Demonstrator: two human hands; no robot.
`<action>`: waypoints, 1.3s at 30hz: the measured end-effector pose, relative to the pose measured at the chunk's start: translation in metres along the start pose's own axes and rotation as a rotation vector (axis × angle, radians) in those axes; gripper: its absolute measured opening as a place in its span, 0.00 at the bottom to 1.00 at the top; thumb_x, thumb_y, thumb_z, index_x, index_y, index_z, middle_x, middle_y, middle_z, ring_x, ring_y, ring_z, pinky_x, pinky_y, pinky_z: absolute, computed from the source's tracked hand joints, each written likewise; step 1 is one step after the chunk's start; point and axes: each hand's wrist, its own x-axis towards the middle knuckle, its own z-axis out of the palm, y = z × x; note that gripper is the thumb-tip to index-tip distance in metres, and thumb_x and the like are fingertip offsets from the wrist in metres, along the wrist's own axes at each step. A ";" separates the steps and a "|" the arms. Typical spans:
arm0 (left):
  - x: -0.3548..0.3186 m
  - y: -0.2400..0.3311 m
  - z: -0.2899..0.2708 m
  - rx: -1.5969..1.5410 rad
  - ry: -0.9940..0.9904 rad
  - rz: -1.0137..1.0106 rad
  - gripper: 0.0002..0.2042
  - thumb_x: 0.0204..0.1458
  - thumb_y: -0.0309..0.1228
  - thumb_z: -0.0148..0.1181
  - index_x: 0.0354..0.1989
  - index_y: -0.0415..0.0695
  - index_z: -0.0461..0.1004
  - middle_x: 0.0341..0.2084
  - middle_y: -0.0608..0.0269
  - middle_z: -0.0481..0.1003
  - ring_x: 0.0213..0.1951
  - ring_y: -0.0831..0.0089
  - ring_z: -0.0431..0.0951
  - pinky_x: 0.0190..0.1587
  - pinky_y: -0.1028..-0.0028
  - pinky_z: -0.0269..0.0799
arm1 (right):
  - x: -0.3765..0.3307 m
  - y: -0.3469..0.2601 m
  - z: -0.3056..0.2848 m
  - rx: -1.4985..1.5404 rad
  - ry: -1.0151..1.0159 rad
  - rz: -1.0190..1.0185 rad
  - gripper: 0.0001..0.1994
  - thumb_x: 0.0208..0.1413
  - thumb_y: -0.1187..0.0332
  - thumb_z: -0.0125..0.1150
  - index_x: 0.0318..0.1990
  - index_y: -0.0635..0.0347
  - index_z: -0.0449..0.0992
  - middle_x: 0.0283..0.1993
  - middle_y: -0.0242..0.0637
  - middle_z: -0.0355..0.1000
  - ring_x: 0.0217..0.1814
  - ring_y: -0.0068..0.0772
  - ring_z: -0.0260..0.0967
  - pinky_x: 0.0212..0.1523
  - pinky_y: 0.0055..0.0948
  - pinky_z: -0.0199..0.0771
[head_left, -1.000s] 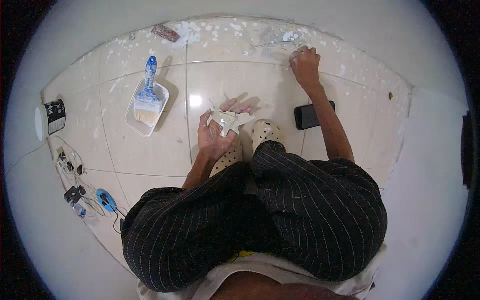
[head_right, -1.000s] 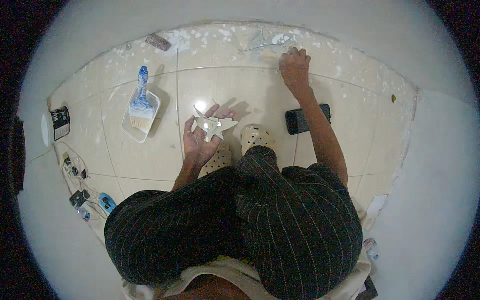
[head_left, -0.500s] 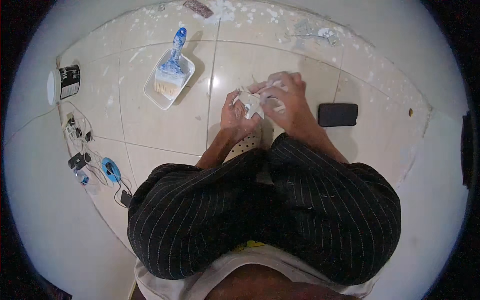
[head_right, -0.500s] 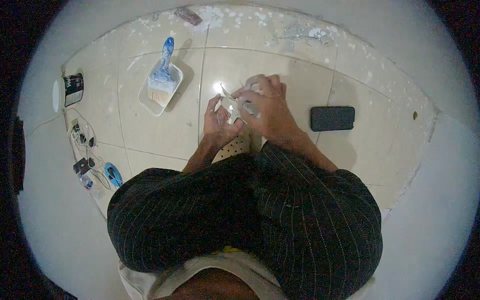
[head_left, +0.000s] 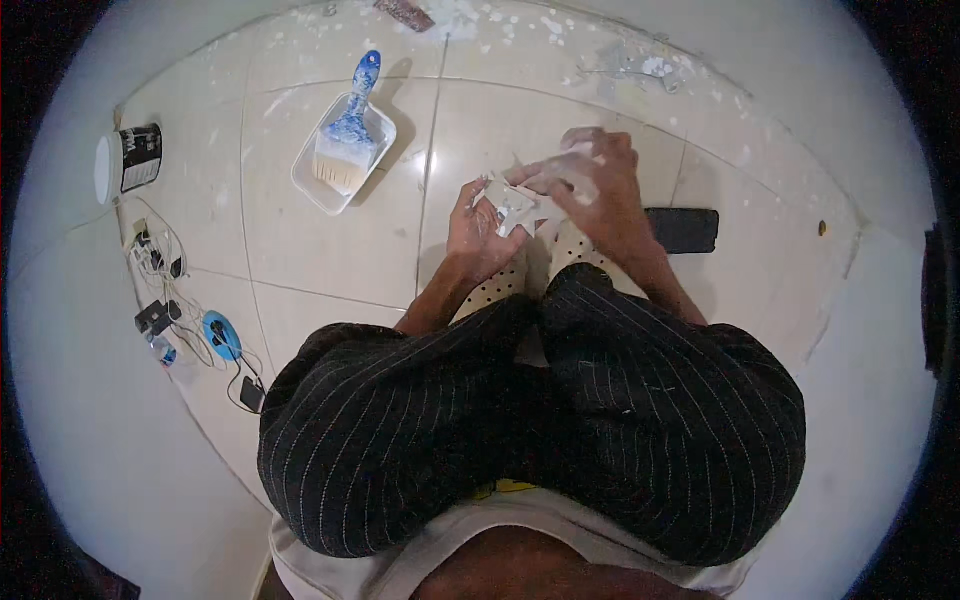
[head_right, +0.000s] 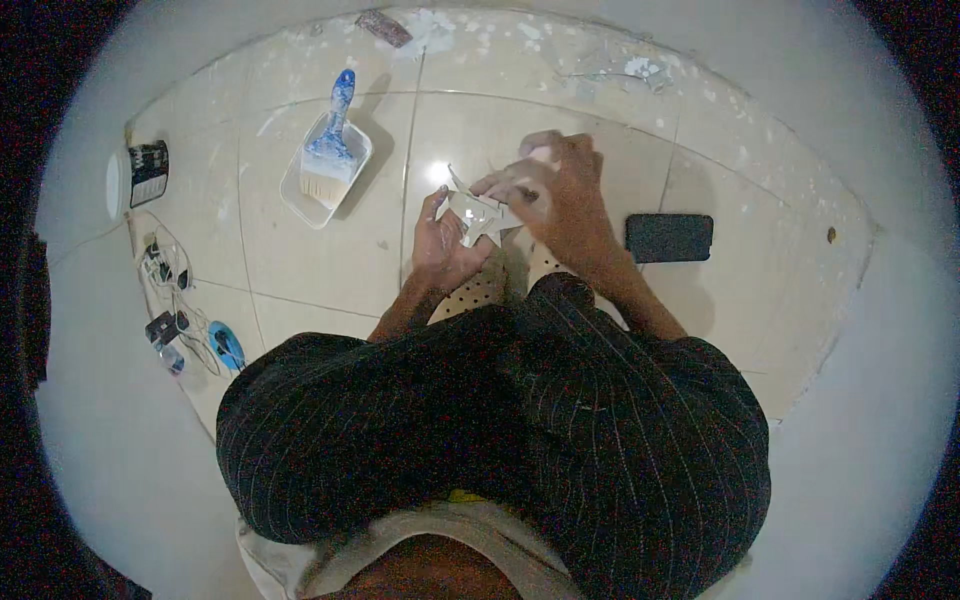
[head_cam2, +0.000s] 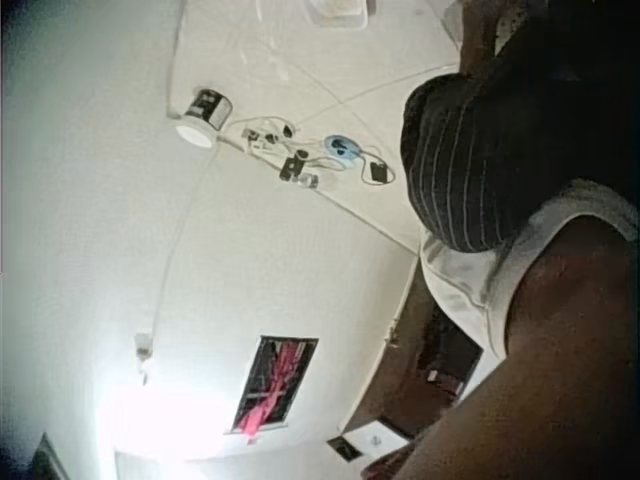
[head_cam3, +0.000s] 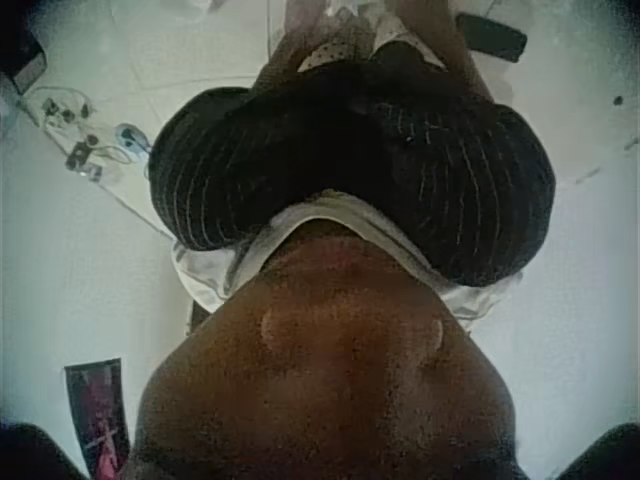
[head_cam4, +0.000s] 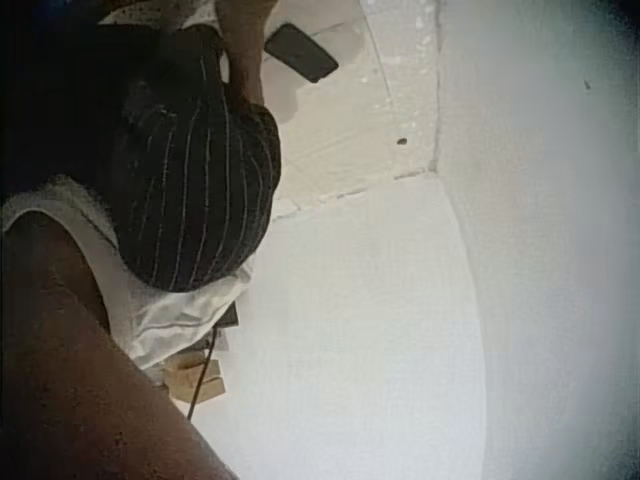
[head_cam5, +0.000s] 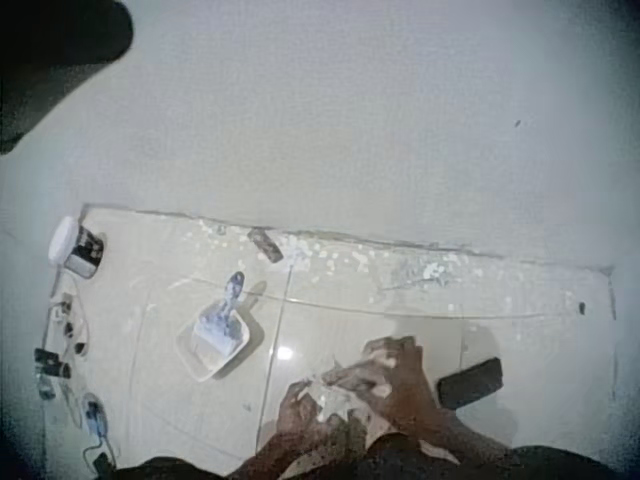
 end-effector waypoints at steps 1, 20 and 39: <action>0.001 0.000 0.006 0.008 -0.013 -0.012 0.32 0.60 0.49 0.35 0.64 0.35 0.56 0.58 0.51 0.67 0.59 0.62 0.67 0.62 0.63 0.61 | 0.003 0.018 -0.005 -0.015 0.068 0.052 0.09 0.46 0.68 0.65 0.37 0.52 0.79 0.49 0.33 0.66 0.52 0.42 0.58 0.54 0.44 0.55; 0.002 0.000 0.005 0.024 -0.136 0.006 0.34 0.62 0.50 0.23 0.67 0.35 0.48 0.62 0.36 0.57 0.66 0.47 0.56 0.69 0.54 0.49 | 0.045 0.185 0.019 -0.498 0.162 0.154 0.20 0.46 0.59 0.68 0.46 0.56 0.76 0.47 0.45 0.65 0.53 0.49 0.58 0.53 0.48 0.61; 0.007 -0.002 -0.006 0.046 -0.147 0.032 0.33 0.61 0.51 0.30 0.66 0.35 0.53 0.62 0.39 0.59 0.66 0.51 0.57 0.69 0.55 0.51 | 0.026 0.048 -0.025 0.392 0.080 0.314 0.14 0.49 0.62 0.66 0.41 0.56 0.73 0.33 0.36 0.73 0.41 0.41 0.66 0.48 0.41 0.60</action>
